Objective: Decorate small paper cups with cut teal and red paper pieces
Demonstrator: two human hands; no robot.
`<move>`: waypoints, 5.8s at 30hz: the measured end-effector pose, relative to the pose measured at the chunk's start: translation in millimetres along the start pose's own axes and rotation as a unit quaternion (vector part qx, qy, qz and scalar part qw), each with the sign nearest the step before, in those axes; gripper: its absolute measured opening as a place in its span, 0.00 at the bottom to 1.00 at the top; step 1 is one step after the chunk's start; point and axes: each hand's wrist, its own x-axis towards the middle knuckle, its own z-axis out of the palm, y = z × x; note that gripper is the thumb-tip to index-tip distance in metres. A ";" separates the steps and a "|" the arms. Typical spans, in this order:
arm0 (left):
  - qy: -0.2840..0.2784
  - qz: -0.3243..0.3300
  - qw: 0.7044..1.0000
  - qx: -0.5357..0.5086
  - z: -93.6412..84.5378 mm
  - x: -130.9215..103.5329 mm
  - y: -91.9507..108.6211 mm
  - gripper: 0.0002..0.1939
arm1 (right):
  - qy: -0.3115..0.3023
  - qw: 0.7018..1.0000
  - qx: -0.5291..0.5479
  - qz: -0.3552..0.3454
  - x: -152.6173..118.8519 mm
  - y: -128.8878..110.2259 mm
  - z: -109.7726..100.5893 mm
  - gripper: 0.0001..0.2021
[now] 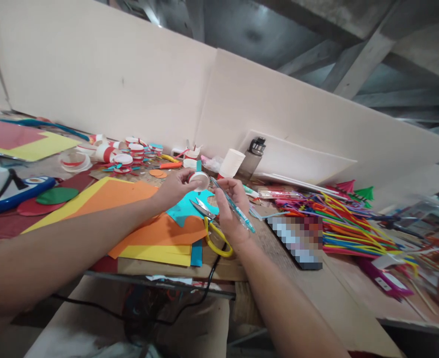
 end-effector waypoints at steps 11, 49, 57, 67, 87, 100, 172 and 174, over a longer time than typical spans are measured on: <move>0.012 0.112 0.955 0.274 -1.0 -7.5 7.4 0.15 | -0.012 1.000 0.004 0.020 0.3 -0.6 -3.6 0.07; 0.000 0.166 0.950 0.266 -3.0 -5.5 3.1 0.12 | -0.002 0.999 -0.019 0.030 0.9 0.1 -2.4 0.06; -0.004 0.150 0.957 0.249 -2.3 -6.0 7.4 0.11 | -0.003 0.999 -0.026 0.034 0.1 1.5 -2.3 0.06; -0.010 0.153 0.955 0.253 -2.3 -6.3 7.9 0.12 | -0.003 0.999 -0.029 0.030 0.4 1.9 -2.5 0.06; -0.007 0.151 0.954 0.258 -2.1 -6.3 6.8 0.12 | -0.007 0.999 -0.023 0.039 0.1 3.3 -2.1 0.06; 0.006 0.186 0.929 0.321 -2.3 -5.5 2.1 0.14 | -0.012 0.999 -0.032 0.036 0.3 4.0 -2.7 0.05; -0.020 0.195 0.926 0.322 -2.1 -7.6 4.7 0.10 | 0.001 0.998 -0.051 0.035 0.8 4.0 -3.4 0.05; -0.021 0.199 0.926 0.321 -2.1 -7.5 4.1 0.10 | 0.004 0.998 -0.048 0.036 0.7 4.0 -3.3 0.05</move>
